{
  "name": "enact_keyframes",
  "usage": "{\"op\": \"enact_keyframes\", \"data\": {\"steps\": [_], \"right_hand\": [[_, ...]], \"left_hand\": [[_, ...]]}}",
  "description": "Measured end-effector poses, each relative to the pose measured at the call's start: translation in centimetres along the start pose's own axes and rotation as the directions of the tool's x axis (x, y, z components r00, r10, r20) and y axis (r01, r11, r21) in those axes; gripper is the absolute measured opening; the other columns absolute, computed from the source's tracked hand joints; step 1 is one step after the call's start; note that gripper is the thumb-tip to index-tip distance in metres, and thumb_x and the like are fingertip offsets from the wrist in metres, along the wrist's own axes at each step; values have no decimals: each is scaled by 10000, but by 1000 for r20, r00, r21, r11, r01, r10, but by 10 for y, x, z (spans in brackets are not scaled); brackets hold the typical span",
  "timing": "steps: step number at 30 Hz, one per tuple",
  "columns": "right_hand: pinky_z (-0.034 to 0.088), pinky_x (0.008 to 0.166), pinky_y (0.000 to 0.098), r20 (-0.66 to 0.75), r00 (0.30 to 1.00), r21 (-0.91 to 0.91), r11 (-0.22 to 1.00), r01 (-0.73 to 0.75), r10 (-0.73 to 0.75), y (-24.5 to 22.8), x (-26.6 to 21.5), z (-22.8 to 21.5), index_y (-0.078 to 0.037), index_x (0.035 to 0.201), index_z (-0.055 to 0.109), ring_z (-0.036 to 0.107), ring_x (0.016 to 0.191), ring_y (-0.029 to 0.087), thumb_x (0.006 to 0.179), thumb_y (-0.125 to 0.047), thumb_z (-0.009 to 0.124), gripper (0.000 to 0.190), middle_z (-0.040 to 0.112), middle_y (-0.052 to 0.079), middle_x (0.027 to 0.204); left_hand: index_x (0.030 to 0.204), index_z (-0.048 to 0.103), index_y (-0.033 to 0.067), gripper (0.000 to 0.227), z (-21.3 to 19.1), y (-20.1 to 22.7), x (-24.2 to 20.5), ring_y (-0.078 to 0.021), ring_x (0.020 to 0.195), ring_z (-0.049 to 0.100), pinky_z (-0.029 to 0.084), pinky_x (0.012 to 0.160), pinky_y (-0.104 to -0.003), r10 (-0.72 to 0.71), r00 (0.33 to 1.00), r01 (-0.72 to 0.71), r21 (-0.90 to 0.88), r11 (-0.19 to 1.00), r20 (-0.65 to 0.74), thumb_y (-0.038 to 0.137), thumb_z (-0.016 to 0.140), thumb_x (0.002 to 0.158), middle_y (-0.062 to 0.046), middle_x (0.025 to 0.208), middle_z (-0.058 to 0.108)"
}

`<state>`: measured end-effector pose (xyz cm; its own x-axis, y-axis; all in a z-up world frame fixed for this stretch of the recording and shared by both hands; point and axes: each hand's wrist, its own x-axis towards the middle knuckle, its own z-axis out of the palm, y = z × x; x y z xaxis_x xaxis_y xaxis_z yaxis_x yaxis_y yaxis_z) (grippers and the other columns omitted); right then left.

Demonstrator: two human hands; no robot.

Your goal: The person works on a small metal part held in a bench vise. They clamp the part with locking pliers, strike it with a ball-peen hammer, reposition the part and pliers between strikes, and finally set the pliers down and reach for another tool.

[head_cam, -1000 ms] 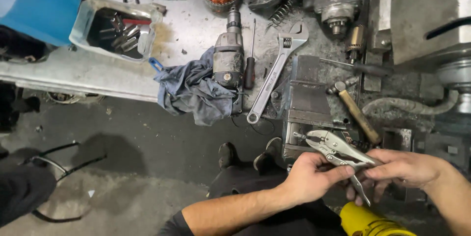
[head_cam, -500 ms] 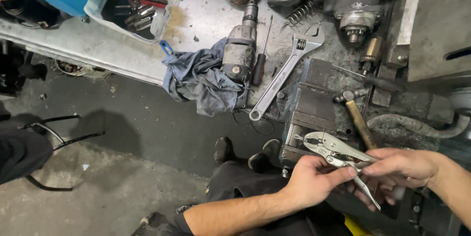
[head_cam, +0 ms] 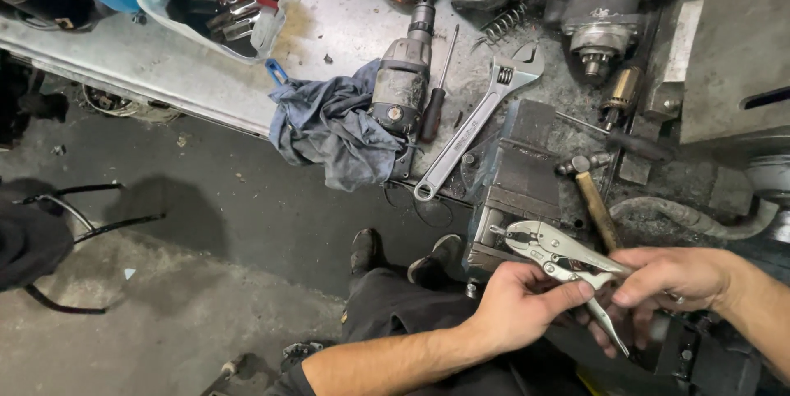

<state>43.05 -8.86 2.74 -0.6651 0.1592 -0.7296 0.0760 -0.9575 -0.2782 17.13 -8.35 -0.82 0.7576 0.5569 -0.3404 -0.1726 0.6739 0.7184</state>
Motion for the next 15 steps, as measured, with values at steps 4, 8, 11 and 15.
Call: {"op": "enact_keyframes", "data": {"steps": [4, 8, 11, 15], "right_hand": [[643, 634, 395, -54, 998, -2, 999, -42, 42, 2, 4, -2, 45, 1222, 640, 792, 873, 352, 758, -284, 714, 574, 784, 226, 987], [617, 629, 387, -70, 995, 14, 998, -63, 64, 10, 4, -5, 38, 1242, 658, 784, 867, 338, 779, -305, 707, 578, 789, 223, 983], [580, 644, 379, -66, 996, 10, 998, -64, 65, 17, 7, -9, 25, 1218, 658, 788, 889, 332, 805, -283, 715, 518, 777, 197, 992], [626, 869, 420, 141, 990, -3, 1000, -6, 6, 14, 9, 4, 26, 1158, 640, 773, 1028, 316, 854, -316, 727, 466, 777, 197, 1080]], "left_hand": [[1112, 743, -7, 231, -2, -4, 1, -76, 901, 669, 552, 825, -256, 15, 1000, -14, 6, 1000, -12, 197, 747, 1005, -32, 1014, 753], [1107, 747, -5, 227, 0, -1, -1, -73, 917, 668, 552, 832, -257, 9, 999, -7, 54, 998, -36, 196, 748, 1002, -29, 1020, 757], [1109, 745, -5, 220, 3, 8, 0, -87, 941, 680, 559, 853, -267, 42, 999, -41, 37, 998, -32, 184, 752, 998, -30, 1033, 762], [1128, 727, 0, 259, 14, 14, -1, -112, 977, 701, 577, 901, -289, 109, 992, -107, 41, 993, -58, 146, 793, 924, -37, 1068, 756]]}}
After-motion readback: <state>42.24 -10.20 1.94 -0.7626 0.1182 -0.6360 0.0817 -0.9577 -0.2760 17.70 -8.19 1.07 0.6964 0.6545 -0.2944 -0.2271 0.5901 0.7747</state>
